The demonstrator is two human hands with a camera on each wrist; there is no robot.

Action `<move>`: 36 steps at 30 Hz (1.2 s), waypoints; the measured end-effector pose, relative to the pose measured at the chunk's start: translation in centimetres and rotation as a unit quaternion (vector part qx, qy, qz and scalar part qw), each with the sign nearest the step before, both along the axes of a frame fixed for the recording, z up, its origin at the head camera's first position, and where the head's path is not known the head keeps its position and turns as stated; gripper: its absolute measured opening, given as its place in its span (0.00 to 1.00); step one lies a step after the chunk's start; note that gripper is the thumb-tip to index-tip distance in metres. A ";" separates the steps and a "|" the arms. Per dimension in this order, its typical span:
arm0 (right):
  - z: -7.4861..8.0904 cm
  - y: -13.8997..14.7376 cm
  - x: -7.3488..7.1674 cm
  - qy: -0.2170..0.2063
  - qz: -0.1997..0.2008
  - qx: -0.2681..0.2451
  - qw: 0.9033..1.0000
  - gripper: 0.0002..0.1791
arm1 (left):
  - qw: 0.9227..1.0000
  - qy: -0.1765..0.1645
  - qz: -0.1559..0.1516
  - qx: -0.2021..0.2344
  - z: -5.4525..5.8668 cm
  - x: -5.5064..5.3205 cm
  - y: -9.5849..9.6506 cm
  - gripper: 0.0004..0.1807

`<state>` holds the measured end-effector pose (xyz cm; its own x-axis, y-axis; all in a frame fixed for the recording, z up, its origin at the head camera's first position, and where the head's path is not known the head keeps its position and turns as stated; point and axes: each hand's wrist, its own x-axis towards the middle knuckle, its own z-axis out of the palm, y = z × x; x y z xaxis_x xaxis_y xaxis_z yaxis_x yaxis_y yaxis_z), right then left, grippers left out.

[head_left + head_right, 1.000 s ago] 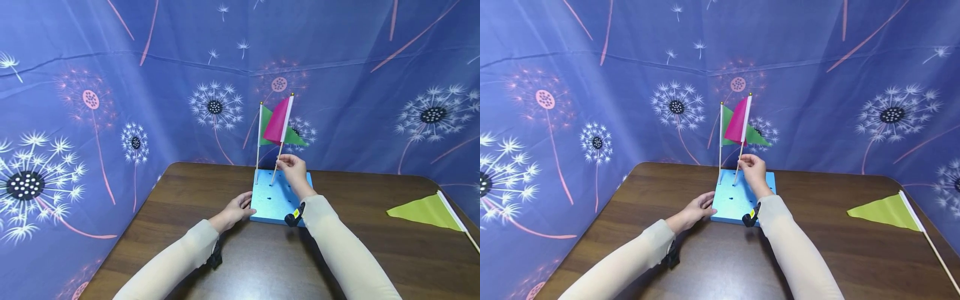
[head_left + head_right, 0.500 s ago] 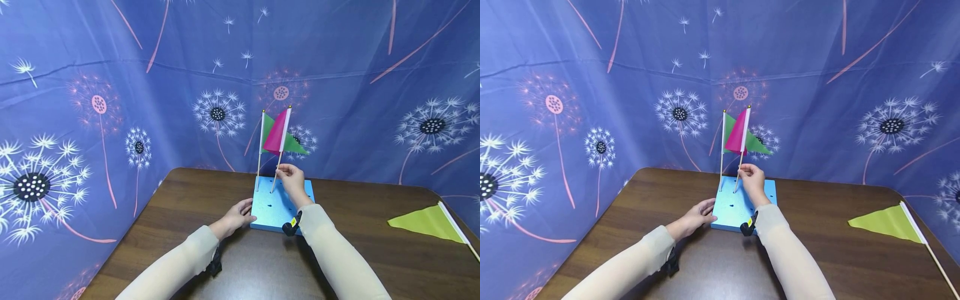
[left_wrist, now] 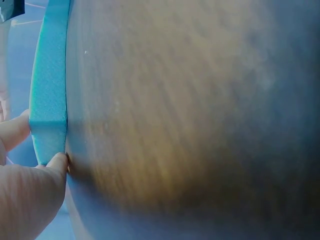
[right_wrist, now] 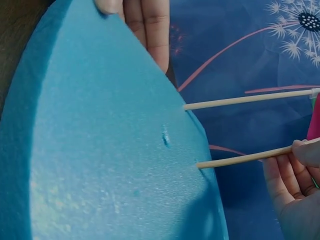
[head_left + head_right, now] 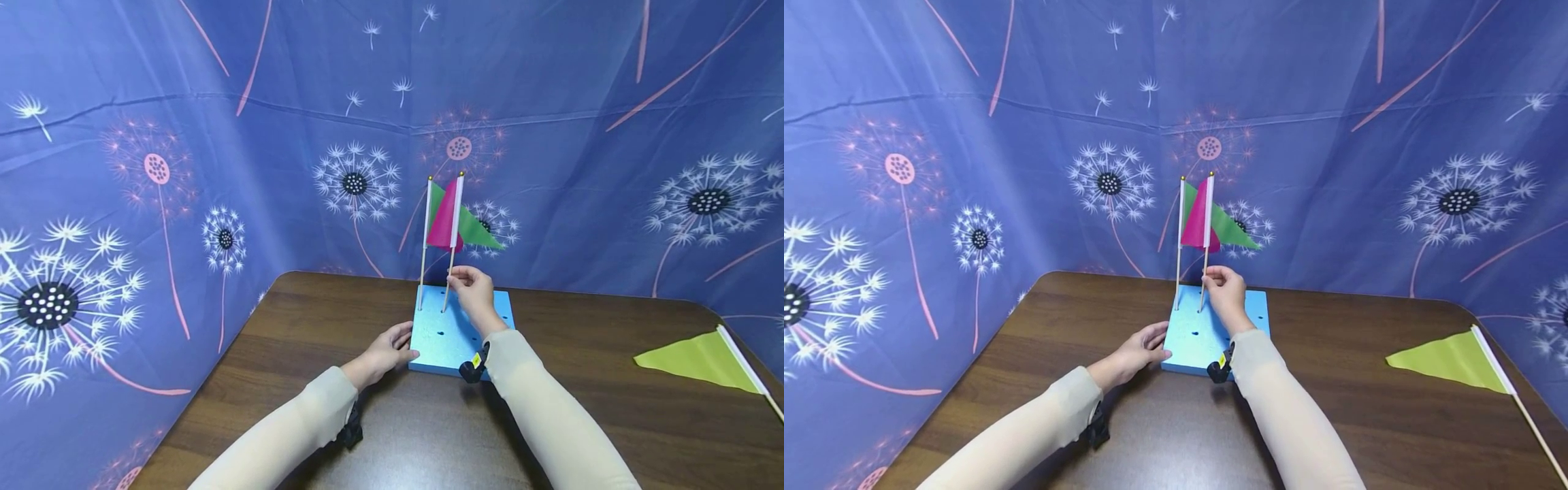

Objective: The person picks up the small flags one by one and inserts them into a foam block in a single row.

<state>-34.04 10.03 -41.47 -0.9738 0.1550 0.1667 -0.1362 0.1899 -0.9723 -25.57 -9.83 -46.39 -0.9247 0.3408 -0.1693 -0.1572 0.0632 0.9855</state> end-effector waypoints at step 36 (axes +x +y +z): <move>-1.5 0.6 0.0 -0.022 0.013 0.025 0.999 0.14 | 1.000 0.000 0.000 0.001 0.0 -0.2 0.0 0.38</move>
<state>-34.06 10.59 -42.98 -0.9838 0.1230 0.1304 -0.0987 0.2354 -0.9669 -25.76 -9.82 -46.38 -0.9249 0.3404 -0.1691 -0.1574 0.0619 0.9856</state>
